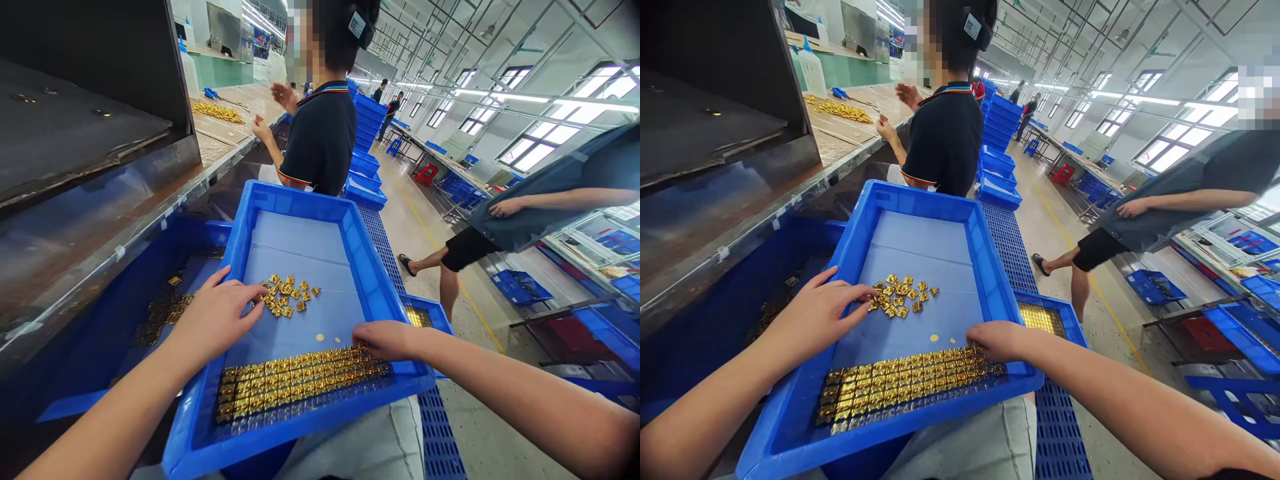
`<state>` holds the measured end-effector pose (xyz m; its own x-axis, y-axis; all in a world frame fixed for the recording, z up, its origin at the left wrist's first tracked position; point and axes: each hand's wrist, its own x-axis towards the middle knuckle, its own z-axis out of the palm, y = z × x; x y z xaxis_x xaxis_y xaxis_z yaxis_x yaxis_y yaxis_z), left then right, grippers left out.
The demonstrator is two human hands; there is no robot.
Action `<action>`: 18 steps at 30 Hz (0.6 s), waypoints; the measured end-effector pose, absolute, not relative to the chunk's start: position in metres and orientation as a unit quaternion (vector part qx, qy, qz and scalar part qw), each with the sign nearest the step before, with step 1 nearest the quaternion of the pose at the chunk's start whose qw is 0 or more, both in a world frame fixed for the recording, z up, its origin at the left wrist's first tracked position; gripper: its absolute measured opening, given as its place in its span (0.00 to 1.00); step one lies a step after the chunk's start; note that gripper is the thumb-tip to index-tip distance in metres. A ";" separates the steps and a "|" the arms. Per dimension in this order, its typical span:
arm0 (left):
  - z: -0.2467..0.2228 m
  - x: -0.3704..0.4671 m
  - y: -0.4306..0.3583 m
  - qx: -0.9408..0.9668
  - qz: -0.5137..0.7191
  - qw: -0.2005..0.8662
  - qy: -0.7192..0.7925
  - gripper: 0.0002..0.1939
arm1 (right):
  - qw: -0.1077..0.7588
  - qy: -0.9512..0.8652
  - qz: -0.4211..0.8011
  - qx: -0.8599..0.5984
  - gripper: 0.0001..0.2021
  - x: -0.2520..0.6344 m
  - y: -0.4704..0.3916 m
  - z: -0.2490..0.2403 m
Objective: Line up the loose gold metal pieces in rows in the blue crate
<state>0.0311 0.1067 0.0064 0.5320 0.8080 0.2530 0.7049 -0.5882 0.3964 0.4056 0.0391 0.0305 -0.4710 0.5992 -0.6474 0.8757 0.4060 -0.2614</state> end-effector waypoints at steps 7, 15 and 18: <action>0.009 0.033 0.105 0.863 0.206 0.131 0.442 0.15 | 0.056 0.805 -0.188 0.560 0.09 0.376 0.102 0.024; 0.012 0.033 0.104 0.865 0.203 0.124 0.442 0.16 | 0.061 0.808 -0.185 0.556 0.10 0.338 0.162 -0.013; 0.011 0.033 0.104 0.864 0.201 0.126 0.443 0.16 | 0.090 0.816 -0.172 0.544 0.09 0.338 0.157 -0.010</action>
<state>0.0327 0.1040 0.0110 0.5258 0.8169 0.2370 0.7158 -0.5754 0.3957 0.3382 0.1568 -0.0102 -0.3910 0.8572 -0.3351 0.9195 0.3480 -0.1827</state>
